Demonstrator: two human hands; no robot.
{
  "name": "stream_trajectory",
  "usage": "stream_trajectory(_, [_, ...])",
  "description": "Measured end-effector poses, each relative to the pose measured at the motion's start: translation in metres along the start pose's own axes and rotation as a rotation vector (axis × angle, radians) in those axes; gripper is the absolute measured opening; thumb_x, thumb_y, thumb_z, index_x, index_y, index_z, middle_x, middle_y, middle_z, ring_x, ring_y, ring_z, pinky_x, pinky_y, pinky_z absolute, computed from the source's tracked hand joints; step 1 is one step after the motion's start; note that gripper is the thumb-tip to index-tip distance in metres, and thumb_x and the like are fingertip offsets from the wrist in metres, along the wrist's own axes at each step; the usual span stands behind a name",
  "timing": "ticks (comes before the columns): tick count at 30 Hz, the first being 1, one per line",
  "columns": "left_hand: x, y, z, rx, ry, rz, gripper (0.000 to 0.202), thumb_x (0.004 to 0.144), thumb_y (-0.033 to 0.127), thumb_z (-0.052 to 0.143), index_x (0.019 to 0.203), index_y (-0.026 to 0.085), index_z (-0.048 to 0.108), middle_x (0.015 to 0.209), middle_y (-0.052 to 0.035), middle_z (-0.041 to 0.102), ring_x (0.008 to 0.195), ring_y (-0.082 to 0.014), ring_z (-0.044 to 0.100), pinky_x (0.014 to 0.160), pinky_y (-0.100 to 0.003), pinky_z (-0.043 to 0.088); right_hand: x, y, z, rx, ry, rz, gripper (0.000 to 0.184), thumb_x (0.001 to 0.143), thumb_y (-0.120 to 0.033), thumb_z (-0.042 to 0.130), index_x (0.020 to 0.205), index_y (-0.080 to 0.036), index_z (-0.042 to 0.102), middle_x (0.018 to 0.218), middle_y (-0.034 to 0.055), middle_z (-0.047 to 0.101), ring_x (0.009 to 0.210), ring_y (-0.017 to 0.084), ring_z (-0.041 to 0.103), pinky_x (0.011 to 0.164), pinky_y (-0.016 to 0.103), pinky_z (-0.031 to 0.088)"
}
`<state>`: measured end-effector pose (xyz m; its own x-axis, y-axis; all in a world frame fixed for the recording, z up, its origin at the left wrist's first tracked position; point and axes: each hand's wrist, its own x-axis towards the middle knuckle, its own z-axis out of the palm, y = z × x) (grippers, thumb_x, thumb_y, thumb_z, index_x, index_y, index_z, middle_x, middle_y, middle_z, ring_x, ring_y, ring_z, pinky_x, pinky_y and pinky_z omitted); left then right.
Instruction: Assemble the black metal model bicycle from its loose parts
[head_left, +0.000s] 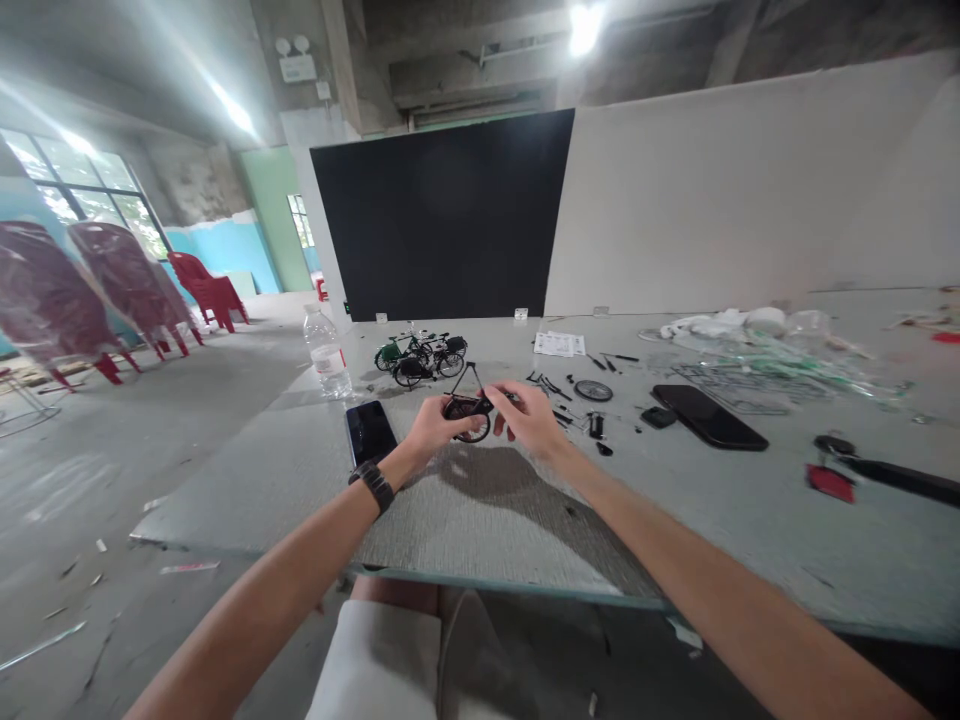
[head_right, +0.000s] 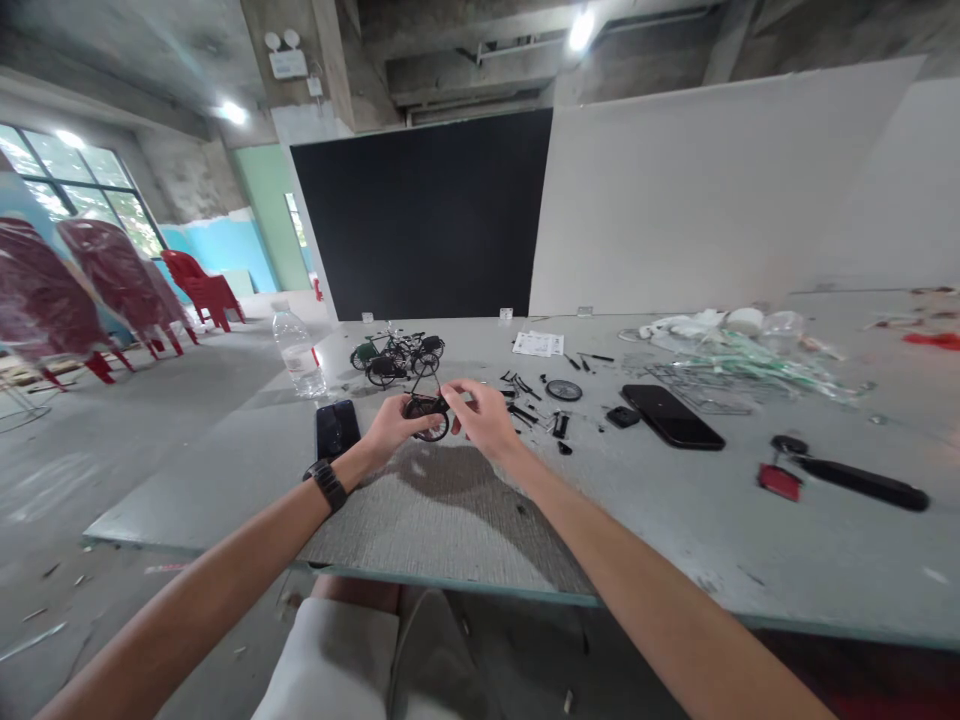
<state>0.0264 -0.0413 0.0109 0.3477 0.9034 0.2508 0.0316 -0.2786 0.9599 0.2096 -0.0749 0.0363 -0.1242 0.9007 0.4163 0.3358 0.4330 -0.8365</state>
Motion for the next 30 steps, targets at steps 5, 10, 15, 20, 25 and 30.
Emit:
stream_trajectory(5, [0.002,-0.003,0.0,0.134,-0.029,0.057,0.035,0.073,0.043,0.084,0.085,0.012,0.074,0.075,-0.006,0.068,0.067,-0.0168,0.058,0.064,-0.031,0.043,0.006,0.006,-0.007,-0.029,-0.014,0.005,0.047,0.09,-0.062,0.065,0.095,-0.016,0.074,0.081,0.0098,0.073,0.048,0.013,0.062,0.041,0.025,0.046])
stream_trajectory(10, [0.004,-0.006,0.0,0.123,-0.043,0.094,0.033,0.072,0.04,0.084,0.091,0.014,0.077,0.084,-0.0082,0.074,0.075,-0.0215,0.064,0.072,-0.034,0.049,0.009,0.009,-0.011,-0.046,-0.048,-0.037,0.046,0.089,-0.062,0.065,0.092,-0.017,0.075,0.082,0.0098,0.075,0.049,0.013,0.062,0.041,0.024,0.046])
stream_trajectory(15, [0.004,-0.007,0.0,0.222,-0.039,0.128,0.031,0.074,0.039,0.083,0.092,0.015,0.076,0.085,-0.0081,0.075,0.078,-0.0225,0.065,0.074,-0.034,0.048,0.01,0.01,-0.012,-0.112,-0.037,-0.076,0.044,0.093,-0.059,0.061,0.087,-0.017,0.073,0.077,0.0083,0.074,0.047,0.013,0.062,0.048,0.026,0.05])
stream_trajectory(20, [0.005,-0.01,0.0,0.295,-0.01,0.158,0.033,0.073,0.041,0.084,0.091,0.015,0.076,0.086,-0.0073,0.074,0.081,-0.0235,0.065,0.075,-0.034,0.047,0.011,0.016,-0.01,-0.108,-0.017,-0.035,0.045,0.094,-0.058,0.058,0.085,-0.016,0.071,0.07,0.0065,0.07,0.045,0.013,0.061,0.043,0.024,0.045])
stream_trajectory(25, [0.005,-0.009,0.001,0.241,-0.019,0.147,0.035,0.074,0.043,0.083,0.095,0.016,0.075,0.089,-0.0082,0.074,0.083,-0.024,0.065,0.078,-0.035,0.048,0.008,0.014,-0.006,-0.109,0.018,-0.009,0.043,0.094,-0.057,0.059,0.091,-0.015,0.072,0.075,0.0074,0.071,0.044,0.013,0.06,0.041,0.025,0.045])
stream_trajectory(30, [0.004,-0.007,0.0,0.068,0.036,0.061,0.045,0.081,0.057,0.076,0.099,0.016,0.072,0.096,-0.0104,0.072,0.082,-0.021,0.062,0.072,-0.032,0.047,0.006,0.01,-0.007,-0.117,0.042,0.019,0.051,0.1,-0.062,0.047,0.109,-0.017,0.07,0.092,0.0129,0.076,0.047,0.014,0.062,0.043,0.027,0.049])
